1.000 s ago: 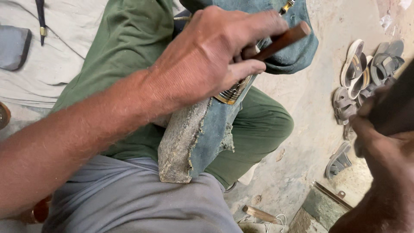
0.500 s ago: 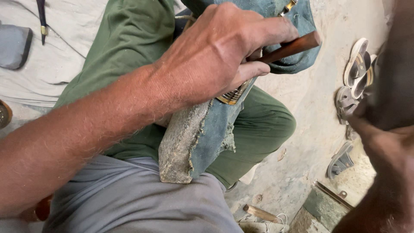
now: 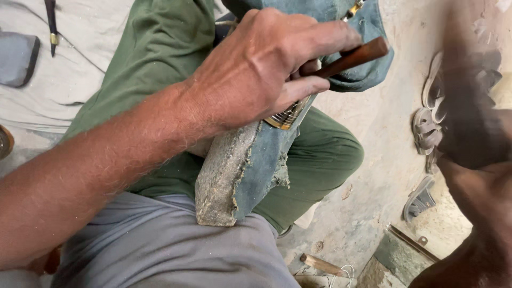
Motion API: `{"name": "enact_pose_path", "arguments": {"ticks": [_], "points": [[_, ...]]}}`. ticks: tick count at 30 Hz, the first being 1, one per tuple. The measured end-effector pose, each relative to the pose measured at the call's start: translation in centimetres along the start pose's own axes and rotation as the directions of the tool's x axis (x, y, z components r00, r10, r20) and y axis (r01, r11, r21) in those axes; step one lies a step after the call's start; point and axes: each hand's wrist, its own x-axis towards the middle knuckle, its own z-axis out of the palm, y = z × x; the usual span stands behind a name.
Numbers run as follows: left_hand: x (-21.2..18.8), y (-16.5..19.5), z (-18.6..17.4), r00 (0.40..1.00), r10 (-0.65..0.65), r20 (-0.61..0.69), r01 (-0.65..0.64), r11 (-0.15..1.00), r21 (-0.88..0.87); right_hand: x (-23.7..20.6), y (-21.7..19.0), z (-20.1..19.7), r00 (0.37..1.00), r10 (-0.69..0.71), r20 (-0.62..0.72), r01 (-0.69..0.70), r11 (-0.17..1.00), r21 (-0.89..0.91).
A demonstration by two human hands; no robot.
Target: The person sits on the floor holding a punch against a brass vessel clamped in a cloth-covered sandbag on their lap and repeatedly strikes the punch with a wooden mallet, repositioning the punch to work around the vessel's patterned surface.
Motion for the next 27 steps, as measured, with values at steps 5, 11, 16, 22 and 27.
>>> {"name": "enact_pose_path", "arguments": {"ticks": [5, 11, 16, 22, 27], "points": [[-0.2, 0.3, 0.2, 0.997, 0.023, -0.069, -0.017, 0.997, 0.078, 0.4, -1.9, 0.3, 0.971, 0.215, -0.105, -0.176, 0.938, 0.3], [0.1, 0.1, -0.2, 0.997, 0.064, -0.044, -0.061, 0.996, 0.06, -0.2, -5.0, 0.0, 0.966, 0.249, -0.075, -0.205, 0.907, 0.367], [0.2, 0.3, -0.6, 0.997, 0.07, -0.026, -0.071, 0.996, -0.058, 0.0, -5.4, -0.4, 0.985, 0.07, -0.155, -0.027, 0.964, 0.265], [0.4, 0.1, -0.6, 0.997, 0.075, -0.004, -0.075, 0.994, -0.082, 0.0, -2.4, -0.2, 0.979, 0.152, -0.135, -0.125, 0.975, 0.185], [-0.1, -0.6, -0.4, 0.998, 0.024, 0.056, -0.022, 0.999, -0.031, 0.0, -0.6, -0.3, 0.994, -0.095, -0.053, 0.084, 0.979, -0.186]]}}
